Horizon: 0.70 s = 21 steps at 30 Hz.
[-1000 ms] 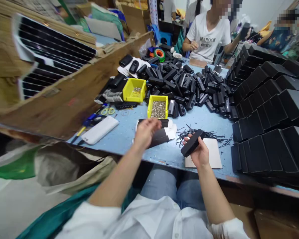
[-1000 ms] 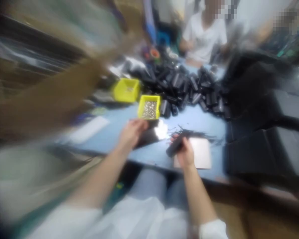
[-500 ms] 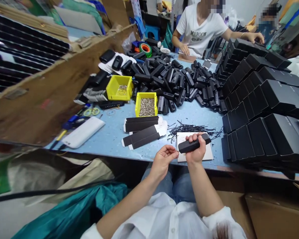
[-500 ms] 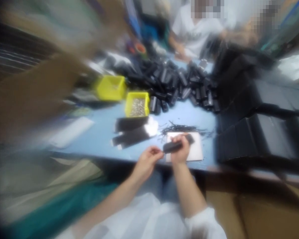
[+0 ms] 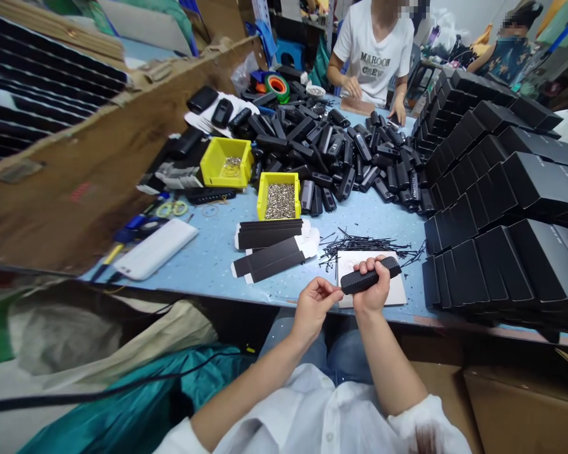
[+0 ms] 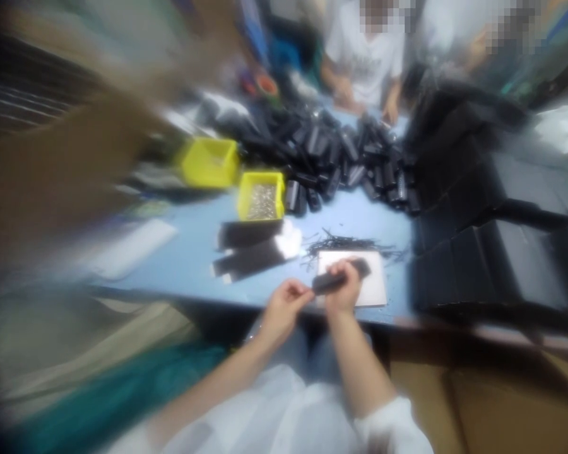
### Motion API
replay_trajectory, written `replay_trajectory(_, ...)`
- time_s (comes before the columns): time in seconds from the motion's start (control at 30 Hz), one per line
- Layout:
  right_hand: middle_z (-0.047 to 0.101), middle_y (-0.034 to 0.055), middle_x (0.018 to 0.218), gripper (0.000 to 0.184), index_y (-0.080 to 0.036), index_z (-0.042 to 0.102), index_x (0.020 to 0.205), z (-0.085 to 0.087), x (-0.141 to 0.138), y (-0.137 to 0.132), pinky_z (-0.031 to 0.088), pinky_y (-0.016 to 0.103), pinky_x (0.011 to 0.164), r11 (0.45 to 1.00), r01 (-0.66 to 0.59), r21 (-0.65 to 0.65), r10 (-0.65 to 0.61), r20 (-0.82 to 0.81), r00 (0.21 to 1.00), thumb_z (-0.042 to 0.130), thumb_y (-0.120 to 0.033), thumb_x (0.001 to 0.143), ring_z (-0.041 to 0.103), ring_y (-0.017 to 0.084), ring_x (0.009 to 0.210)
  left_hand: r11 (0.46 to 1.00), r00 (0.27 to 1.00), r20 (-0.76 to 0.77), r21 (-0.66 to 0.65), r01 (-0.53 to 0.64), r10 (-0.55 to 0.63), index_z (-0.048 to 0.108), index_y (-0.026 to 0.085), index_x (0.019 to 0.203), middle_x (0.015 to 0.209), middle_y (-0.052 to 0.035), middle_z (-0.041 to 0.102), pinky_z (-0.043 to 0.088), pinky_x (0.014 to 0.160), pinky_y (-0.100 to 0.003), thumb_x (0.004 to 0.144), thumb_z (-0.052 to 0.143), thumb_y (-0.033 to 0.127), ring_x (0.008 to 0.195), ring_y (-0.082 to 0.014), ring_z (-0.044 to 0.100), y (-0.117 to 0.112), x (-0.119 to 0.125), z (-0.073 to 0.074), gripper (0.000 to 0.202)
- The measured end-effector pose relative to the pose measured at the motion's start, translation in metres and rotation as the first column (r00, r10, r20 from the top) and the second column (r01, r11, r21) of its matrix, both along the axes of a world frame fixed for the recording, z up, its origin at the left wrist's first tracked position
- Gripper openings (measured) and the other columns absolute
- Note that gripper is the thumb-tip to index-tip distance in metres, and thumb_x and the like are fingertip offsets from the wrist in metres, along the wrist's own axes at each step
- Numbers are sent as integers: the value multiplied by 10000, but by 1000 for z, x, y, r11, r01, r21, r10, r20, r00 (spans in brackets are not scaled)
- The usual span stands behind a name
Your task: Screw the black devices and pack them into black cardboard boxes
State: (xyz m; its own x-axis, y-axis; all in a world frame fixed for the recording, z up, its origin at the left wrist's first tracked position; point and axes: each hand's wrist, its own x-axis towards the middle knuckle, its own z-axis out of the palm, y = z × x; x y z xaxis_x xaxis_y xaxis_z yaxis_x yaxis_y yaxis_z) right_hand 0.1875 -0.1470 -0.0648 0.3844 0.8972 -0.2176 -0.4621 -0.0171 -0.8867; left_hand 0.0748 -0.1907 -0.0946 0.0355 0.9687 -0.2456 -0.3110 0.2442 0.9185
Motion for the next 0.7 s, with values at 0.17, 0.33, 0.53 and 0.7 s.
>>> replay_trajectory(0.17,482,18,761,584,-13,372,920,-26,25,-12,498,69,854,992,-114,55,82,411,908,481,-537,684,470,-106,745,923,786,-616,327,204,45,558,172,1105,1195,-110,571,446,967,-378,794,672,338,1109,-234,552,26,-52,-10,370)
replay_trajectory(0.33,533,80,887,648,18,492,902,-51,55,-3,467,26,779,925,-321,-204,380,552,742,556,-570,638,507,-78,798,955,58,-989,148,256,137,487,77,1285,1274,-209,505,349,1022,-496,743,725,335,1209,-364,452,91,-128,-7,646)
replay_trajectory(0.53,504,81,1085,917,-92,350,1391,-58,81,16,437,24,795,860,-227,-457,491,622,610,463,-687,702,470,-83,857,929,320,-922,-98,356,-220,615,136,1074,1102,-131,638,442,908,-412,801,624,405,1042,-308,586,101,-142,44,384)
replay_trajectory(0.7,338,54,1326,752,-215,476,1362,-22,63,14,384,140,1124,913,-100,-397,409,894,181,534,-594,716,351,8,1226,812,824,-83,-250,528,-561,609,111,1098,1117,-158,651,486,885,-422,765,640,507,1023,-299,618,55,-98,61,518)
